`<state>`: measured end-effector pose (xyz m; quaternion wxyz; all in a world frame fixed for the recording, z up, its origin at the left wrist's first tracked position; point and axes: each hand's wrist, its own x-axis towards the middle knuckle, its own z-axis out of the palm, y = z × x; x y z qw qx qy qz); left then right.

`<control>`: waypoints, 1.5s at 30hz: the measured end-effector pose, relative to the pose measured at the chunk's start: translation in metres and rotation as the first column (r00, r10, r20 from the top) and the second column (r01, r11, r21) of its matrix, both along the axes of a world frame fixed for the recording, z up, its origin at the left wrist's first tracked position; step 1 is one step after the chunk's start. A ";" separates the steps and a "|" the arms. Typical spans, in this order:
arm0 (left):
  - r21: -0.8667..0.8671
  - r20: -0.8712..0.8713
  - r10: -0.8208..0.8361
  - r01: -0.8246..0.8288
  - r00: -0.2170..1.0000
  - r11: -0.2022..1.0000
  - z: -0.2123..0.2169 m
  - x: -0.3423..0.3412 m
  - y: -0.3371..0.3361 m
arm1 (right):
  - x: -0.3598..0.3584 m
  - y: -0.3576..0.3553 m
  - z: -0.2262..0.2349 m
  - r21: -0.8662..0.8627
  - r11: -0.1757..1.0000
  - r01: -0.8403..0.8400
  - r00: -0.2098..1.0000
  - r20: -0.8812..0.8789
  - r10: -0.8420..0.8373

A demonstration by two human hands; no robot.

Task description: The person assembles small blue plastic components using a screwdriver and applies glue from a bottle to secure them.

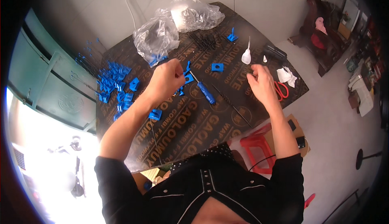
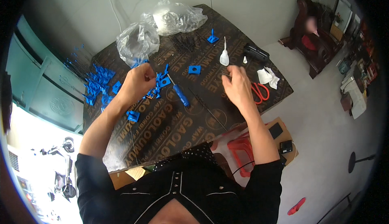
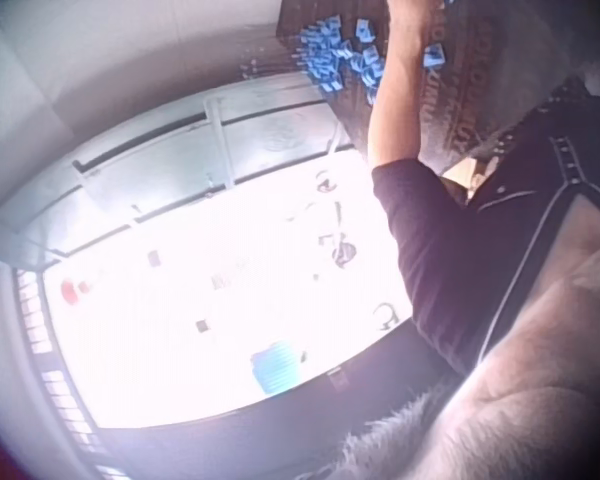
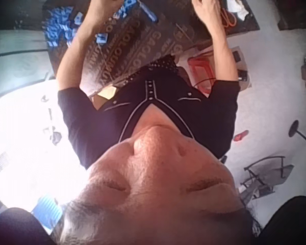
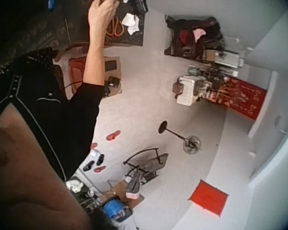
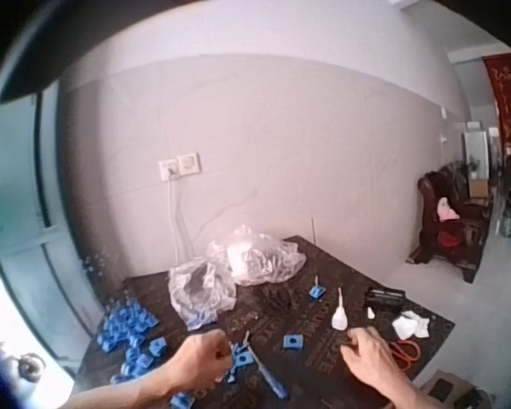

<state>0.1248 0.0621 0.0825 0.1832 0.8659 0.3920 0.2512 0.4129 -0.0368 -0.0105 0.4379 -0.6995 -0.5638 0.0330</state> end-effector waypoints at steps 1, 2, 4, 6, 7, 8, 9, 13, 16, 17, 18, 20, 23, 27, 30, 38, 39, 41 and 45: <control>-0.001 0.006 -0.002 0.002 1.000 1.000 0.003 -0.004 -0.014 | 0.006 0.007 -0.001 0.019 0.999 0.041 0.999 0.027 -0.042; -0.081 0.038 0.026 -0.023 0.999 0.996 0.005 -0.007 -0.027 | 0.012 0.015 -0.004 0.038 0.996 0.082 0.995 0.052 -0.084; -0.161 0.068 0.067 -0.055 0.995 0.985 0.002 -0.019 -0.048 | 0.018 0.032 -0.005 0.047 0.993 0.104 0.993 0.051 -0.106; -0.176 0.134 0.102 -0.077 0.986 0.981 -0.004 -0.032 -0.067 | 0.027 0.050 -0.009 0.057 0.990 0.128 0.990 0.049 -0.131; -0.202 0.199 0.099 -0.058 0.975 0.978 -0.009 -0.038 -0.077 | 0.034 0.059 -0.013 0.013 0.995 0.102 0.995 -0.007 -0.102; -0.204 0.203 0.098 -0.056 0.974 0.977 -0.017 -0.043 -0.085 | 0.041 0.067 -0.018 -0.029 0.997 0.075 0.995 -0.065 -0.076; -0.301 0.263 0.140 -0.057 0.955 0.952 -0.027 -0.050 -0.094 | 0.045 0.077 -0.026 0.019 0.998 0.060 0.996 -0.064 -0.058; -0.559 0.450 0.299 0.004 0.842 0.829 -0.056 -0.068 -0.123 | 0.044 0.085 -0.025 0.016 1.000 -0.002 0.995 -0.103 0.003; -0.619 0.592 0.357 0.125 0.722 0.775 -0.077 -0.069 -0.132 | 0.047 0.083 -0.024 -0.003 1.000 -0.025 0.998 -0.056 0.025; -0.629 0.612 0.367 0.149 0.701 0.763 -0.081 -0.068 -0.134 | 0.051 0.084 -0.028 0.040 0.999 -0.030 0.997 -0.068 0.032; -0.637 0.629 0.379 0.172 0.679 0.751 -0.084 -0.067 -0.135 | 0.051 0.080 -0.025 0.076 0.997 -0.018 0.998 -0.059 0.023; -0.646 0.660 0.415 0.192 0.626 0.738 -0.088 -0.068 -0.139 | 0.031 0.066 0.001 -0.004 0.999 0.038 0.997 0.063 -0.038; -0.588 0.784 0.398 0.367 0.476 0.720 -0.101 -0.068 -0.139 | -0.008 0.030 0.041 -0.035 0.992 -0.124 0.946 -0.304 0.108; -0.562 0.827 0.443 0.471 0.347 0.680 -0.108 -0.065 -0.142 | -0.059 -0.011 0.054 0.091 0.923 -0.373 0.852 -0.359 0.380; -0.512 0.851 0.470 0.565 0.232 0.647 -0.117 -0.062 -0.143 | -0.089 -0.034 0.040 0.169 0.853 -0.494 0.756 -0.401 0.517; -0.419 0.859 0.502 0.700 0.099 0.579 -0.116 -0.066 -0.146 | -0.157 -0.077 0.007 0.236 0.806 -0.543 0.582 -0.586 0.564; -0.409 0.853 0.516 0.716 0.078 0.566 -0.114 -0.067 -0.146 | -0.161 -0.079 0.003 0.244 0.797 -0.552 0.557 -0.603 0.570; -0.401 0.842 0.536 0.730 0.057 0.553 -0.114 -0.068 -0.146 | -0.171 -0.082 -0.005 0.300 0.769 -0.564 0.425 -0.693 0.582; -0.383 0.817 0.577 0.738 -0.011 0.556 -0.115 -0.070 -0.146 | -0.176 -0.087 -0.015 0.348 0.754 -0.558 0.339 -0.734 0.589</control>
